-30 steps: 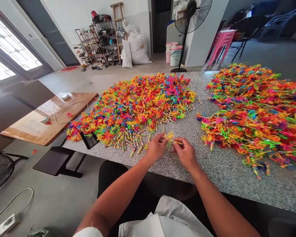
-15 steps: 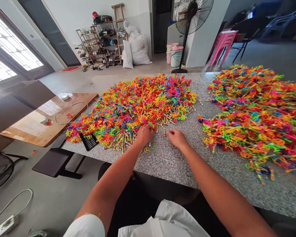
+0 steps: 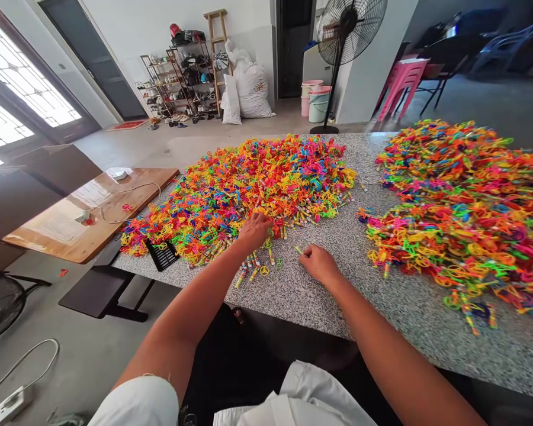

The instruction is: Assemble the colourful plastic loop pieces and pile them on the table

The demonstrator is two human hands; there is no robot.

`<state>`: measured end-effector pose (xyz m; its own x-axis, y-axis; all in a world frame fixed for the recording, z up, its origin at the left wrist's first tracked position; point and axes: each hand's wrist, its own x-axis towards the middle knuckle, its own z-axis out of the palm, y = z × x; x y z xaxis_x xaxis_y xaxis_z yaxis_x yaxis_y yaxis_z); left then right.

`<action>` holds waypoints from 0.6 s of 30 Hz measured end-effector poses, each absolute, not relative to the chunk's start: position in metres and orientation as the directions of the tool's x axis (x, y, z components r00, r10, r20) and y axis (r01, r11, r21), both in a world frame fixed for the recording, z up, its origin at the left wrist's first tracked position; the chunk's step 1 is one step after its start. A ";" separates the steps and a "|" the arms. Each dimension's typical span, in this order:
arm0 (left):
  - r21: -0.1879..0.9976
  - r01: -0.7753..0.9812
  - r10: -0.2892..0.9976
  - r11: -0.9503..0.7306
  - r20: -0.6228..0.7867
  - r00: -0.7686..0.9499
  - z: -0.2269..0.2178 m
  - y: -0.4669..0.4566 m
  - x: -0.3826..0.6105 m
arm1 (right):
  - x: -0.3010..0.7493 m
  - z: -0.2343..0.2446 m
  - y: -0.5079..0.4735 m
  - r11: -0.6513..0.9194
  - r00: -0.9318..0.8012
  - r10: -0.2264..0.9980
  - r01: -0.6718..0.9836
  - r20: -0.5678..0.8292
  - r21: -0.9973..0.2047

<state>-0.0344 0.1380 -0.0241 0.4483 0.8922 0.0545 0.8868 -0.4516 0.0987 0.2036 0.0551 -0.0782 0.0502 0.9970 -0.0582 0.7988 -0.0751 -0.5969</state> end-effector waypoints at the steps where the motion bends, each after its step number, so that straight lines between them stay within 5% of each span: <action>1: 0.091 0.888 0.892 -0.452 0.082 0.446 -0.023 0.137 -0.037 | 0.206 -0.078 0.051 -0.099 0.076 0.995 0.740 -0.063 -0.665; 5: 0.124 0.874 0.876 -0.469 0.193 0.443 -0.022 0.130 -0.045 | 0.207 -0.075 0.037 -0.232 0.118 0.972 0.304 -0.206 -0.924; 8: 0.197 0.856 0.876 -0.478 0.173 0.449 -0.023 0.122 -0.047 | 0.202 -0.071 0.026 -0.257 0.046 0.966 0.031 -0.256 -0.966; 14: 0.131 0.969 0.965 -0.209 0.186 0.184 -0.026 0.110 -0.045 | 0.196 -0.074 0.015 -0.198 0.043 0.979 0.022 -0.197 -0.980; 18: 0.097 0.974 0.975 -0.204 0.111 0.193 -0.030 0.108 -0.041 | 0.194 -0.075 0.013 -0.192 0.069 0.980 0.064 -0.187 -0.979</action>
<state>-0.0414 0.1081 -0.0299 0.1934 0.9748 0.1109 0.9741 -0.2043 0.0974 0.1945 0.0130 -0.0753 0.0690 0.9799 -0.1872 0.0638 -0.1916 -0.9794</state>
